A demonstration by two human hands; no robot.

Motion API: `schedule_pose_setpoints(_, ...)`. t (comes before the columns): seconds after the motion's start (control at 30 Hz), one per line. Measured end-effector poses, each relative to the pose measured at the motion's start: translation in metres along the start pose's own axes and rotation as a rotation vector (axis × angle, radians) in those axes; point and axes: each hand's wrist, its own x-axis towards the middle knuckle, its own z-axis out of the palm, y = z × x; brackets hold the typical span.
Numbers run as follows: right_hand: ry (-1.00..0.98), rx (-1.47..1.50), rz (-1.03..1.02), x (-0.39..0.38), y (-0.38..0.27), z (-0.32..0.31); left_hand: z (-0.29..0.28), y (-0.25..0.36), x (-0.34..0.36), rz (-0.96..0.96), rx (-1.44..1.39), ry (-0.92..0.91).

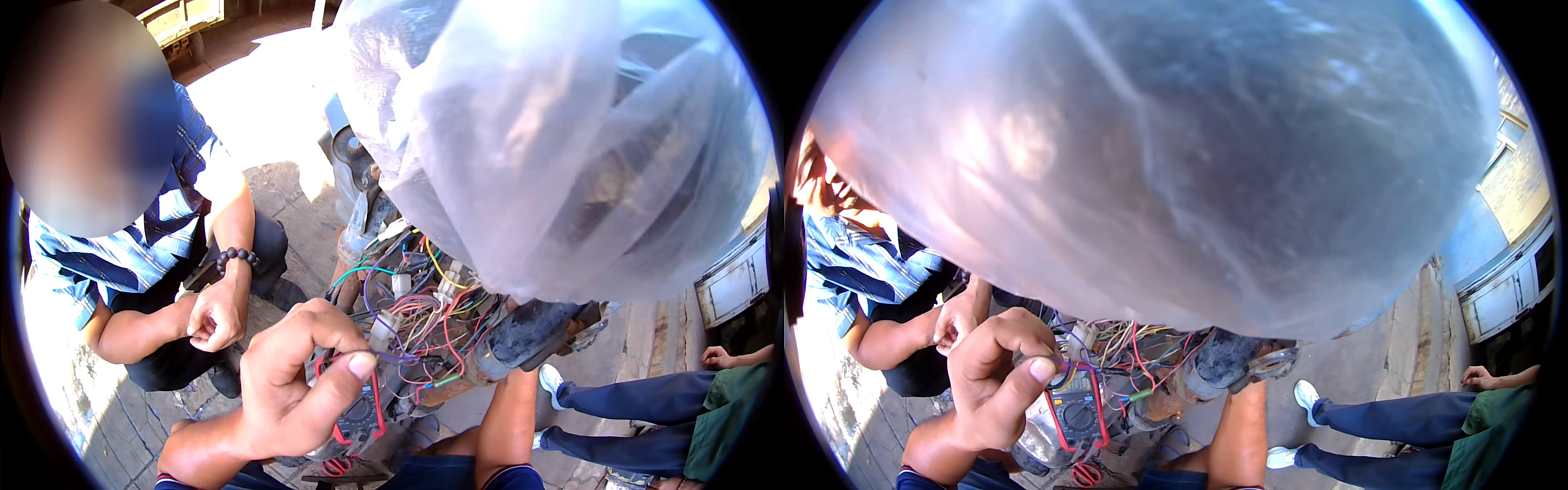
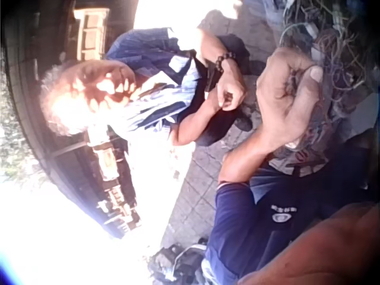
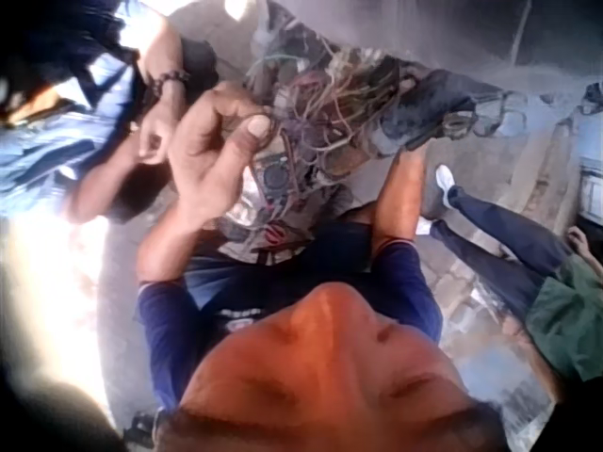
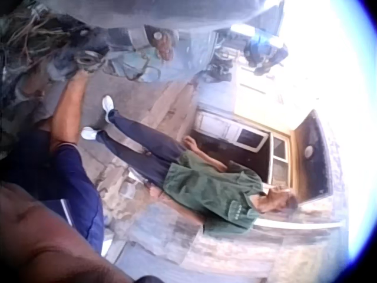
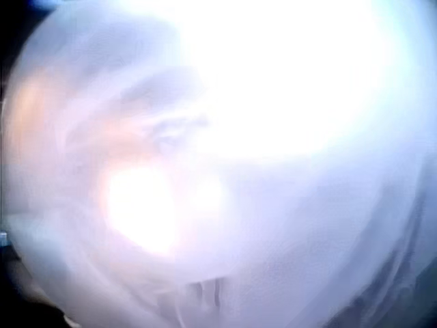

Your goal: The person opens the seat compartment of a blue three-wheeled vehicle to access the battery and wiring. They then move to the front of the vehicle and use a multimeter to test the electrical connections in the handlebar area, assisted by another person.

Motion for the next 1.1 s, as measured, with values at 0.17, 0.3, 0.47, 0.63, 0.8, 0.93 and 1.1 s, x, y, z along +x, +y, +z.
schedule_pose_setpoints(0.17, -0.056, 0.032, -0.07, -0.008, 0.01, 0.006, 0.0, 0.003, -0.004, -0.05, 0.041, -0.008)
schedule_pose_setpoints(0.3, -0.065, -0.534, -0.451, -0.033, 0.003, 0.068, 0.004, 0.009, -0.01, -0.082, 0.06, 0.004)
schedule_pose_setpoints(0.47, -0.206, -0.88, -0.53, -0.031, 0.005, 0.052, 0.003, 0.012, -0.009, -0.103, 0.062, 0.036)
schedule_pose_setpoints(0.63, -0.085, -0.632, -0.476, -0.037, 0.0, 0.082, 0.008, 0.009, -0.001, -0.248, -0.045, 0.183)
schedule_pose_setpoints(0.8, -0.154, -0.688, -0.47, -0.036, 0.003, 0.065, 0.003, -0.004, 0.0, -0.262, -0.087, 0.219)
schedule_pose_setpoints(0.93, -0.167, -0.738, -0.462, -0.036, 0.004, 0.065, -0.002, -0.016, 0.003, -0.293, -0.156, 0.262)
schedule_pose_setpoints(1.1, -0.106, -0.611, -0.34, -0.038, 0.001, 0.081, -0.004, -0.02, 0.005, -0.301, -0.167, 0.25)
